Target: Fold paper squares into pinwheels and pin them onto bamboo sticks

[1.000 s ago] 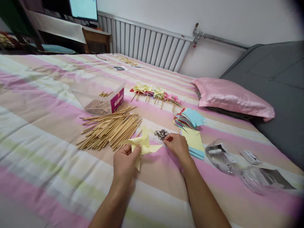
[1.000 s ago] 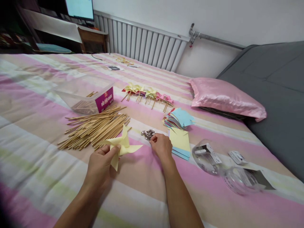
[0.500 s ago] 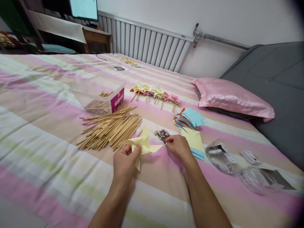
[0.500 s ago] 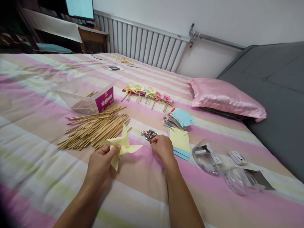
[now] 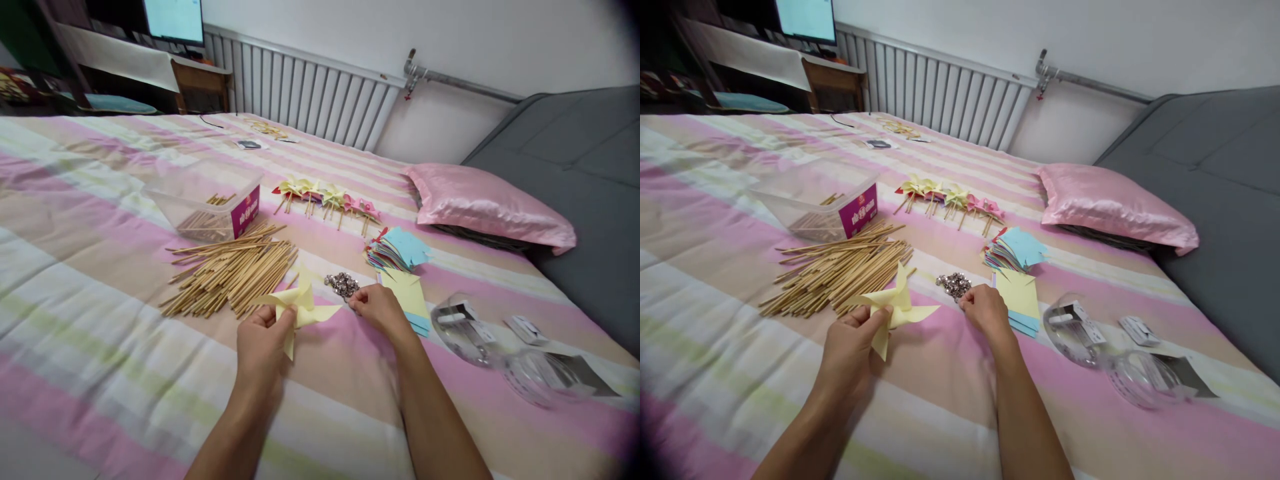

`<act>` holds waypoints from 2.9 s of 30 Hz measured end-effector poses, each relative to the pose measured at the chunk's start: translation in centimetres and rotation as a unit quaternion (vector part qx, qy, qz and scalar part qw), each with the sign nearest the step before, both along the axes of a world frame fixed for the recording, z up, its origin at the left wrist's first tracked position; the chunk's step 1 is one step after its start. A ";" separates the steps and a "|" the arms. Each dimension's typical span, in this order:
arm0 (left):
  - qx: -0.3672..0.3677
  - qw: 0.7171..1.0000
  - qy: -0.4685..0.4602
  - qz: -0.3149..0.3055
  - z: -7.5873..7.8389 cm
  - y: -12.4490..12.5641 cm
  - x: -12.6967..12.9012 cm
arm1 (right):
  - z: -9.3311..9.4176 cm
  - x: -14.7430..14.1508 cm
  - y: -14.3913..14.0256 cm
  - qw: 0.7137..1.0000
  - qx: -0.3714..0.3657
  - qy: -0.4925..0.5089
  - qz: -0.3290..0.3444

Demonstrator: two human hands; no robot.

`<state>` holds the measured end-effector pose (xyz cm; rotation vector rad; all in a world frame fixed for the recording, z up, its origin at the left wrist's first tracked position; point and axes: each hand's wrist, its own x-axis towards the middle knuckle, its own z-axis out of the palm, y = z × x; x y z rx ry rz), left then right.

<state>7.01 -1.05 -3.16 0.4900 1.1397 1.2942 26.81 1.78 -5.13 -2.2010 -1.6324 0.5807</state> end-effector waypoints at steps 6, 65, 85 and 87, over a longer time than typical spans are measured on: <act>0.003 1.000 0.008 -0.001 0.2 -0.1 0.0 | 0.2 0.7 -0.3 0.998 -0.008 0.066 0.019; 0.003 1.000 -0.005 0.005 0.4 0.0 -0.1 | 0.9 -2.6 -0.4 0.994 0.029 0.054 0.087; 0.004 1.000 0.001 -0.001 0.2 0.1 -0.3 | 0.6 -2.5 -0.5 0.997 0.018 0.002 0.074; 0.003 1.000 -0.003 0.000 0.3 0.0 -0.2 | 0.6 -2.5 -0.4 0.997 0.015 0.003 0.070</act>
